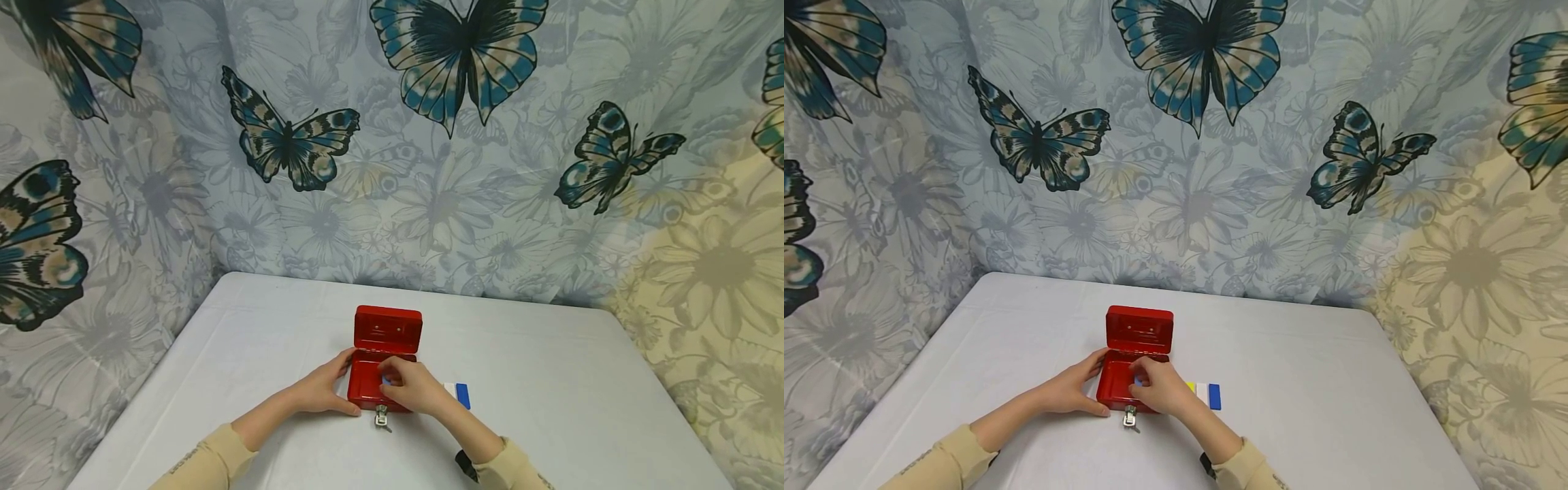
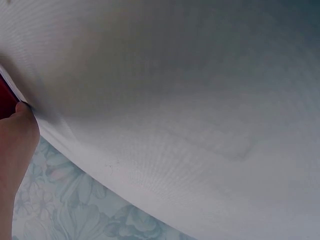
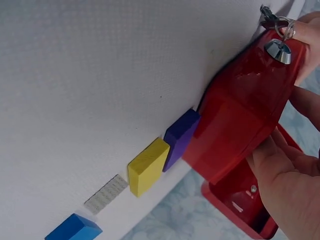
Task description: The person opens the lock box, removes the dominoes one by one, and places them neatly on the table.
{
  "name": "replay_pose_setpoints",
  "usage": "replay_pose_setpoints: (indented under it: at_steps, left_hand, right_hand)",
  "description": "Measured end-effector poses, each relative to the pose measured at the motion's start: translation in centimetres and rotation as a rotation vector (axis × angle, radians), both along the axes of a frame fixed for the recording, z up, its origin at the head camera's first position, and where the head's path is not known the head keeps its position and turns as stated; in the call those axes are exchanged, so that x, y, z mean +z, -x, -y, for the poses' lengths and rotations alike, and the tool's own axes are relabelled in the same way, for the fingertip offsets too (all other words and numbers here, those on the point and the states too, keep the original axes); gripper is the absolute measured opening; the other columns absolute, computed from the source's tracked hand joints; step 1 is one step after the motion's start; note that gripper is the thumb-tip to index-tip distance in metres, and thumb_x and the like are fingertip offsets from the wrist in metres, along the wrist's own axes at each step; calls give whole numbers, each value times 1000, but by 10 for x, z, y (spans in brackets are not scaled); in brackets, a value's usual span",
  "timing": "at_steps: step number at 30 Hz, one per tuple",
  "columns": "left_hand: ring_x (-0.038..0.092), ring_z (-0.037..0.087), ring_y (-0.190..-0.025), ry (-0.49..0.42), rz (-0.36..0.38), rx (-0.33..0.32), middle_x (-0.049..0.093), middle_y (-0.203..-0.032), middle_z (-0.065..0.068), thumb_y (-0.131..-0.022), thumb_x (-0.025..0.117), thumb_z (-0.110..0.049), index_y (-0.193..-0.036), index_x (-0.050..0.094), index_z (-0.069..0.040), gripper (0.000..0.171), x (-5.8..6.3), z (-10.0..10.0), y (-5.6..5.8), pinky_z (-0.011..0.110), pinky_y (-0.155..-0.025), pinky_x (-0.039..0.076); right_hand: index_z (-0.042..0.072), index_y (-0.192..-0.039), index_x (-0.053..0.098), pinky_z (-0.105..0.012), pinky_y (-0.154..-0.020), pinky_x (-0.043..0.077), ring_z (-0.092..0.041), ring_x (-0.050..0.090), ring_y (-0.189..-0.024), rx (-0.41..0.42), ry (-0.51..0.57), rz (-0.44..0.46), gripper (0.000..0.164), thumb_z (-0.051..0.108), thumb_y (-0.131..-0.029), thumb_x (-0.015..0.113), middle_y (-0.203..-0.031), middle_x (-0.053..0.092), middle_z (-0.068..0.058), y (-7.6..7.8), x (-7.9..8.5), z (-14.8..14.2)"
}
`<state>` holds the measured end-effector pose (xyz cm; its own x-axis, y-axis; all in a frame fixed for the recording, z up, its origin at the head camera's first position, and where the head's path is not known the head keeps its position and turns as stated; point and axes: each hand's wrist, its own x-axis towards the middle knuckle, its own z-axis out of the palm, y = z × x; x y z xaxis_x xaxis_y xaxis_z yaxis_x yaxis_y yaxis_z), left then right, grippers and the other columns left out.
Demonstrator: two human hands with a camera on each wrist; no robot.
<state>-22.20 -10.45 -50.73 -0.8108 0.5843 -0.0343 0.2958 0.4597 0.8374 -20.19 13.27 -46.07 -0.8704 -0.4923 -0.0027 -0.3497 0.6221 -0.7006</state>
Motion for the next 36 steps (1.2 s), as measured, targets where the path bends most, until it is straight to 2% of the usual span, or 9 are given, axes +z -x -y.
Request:
replay_pose_setpoints:
  at_steps: [6,12,17,26,36]
  left_hand:
    - [37,27,-139,2,2,-2,35,-152,11,-74,86,-30,-153,20,-7,105,0,0,0,43,-112,34]
    - [39,31,-137,0,6,5,35,-152,13,-74,86,-30,-153,20,-7,106,0,1,0,45,-111,34]
    - [38,31,-138,3,18,11,34,-153,12,-73,86,-30,-153,20,-8,106,0,1,0,45,-111,35]
    - [37,28,-139,-2,15,9,35,-153,11,-73,87,-29,-153,20,-9,107,-1,0,0,44,-112,34]
    - [38,29,-138,-1,17,14,36,-152,11,-73,87,-29,-153,20,-8,106,0,0,0,45,-111,34]
  right_hand:
    - [1,-119,62,-43,-84,57,-28,63,-96,-8,-8,1,34,12,-89,70,-112,66,-14,3,0,-2]
    - [-2,-117,62,-38,-77,58,-20,59,-84,-49,-67,-20,34,8,-86,71,-101,66,-11,7,2,-2]
    - [-5,-115,61,-38,-74,59,-20,58,-80,-62,-100,-20,33,4,-85,70,-100,66,-14,9,3,0]
    - [-8,-118,60,-40,-77,58,-22,59,-82,-71,-115,16,37,1,-83,69,-102,66,-15,10,3,3]
    - [-8,-117,60,-41,-79,58,-22,58,-82,-44,-104,28,37,-2,-82,71,-95,63,-11,11,2,8]
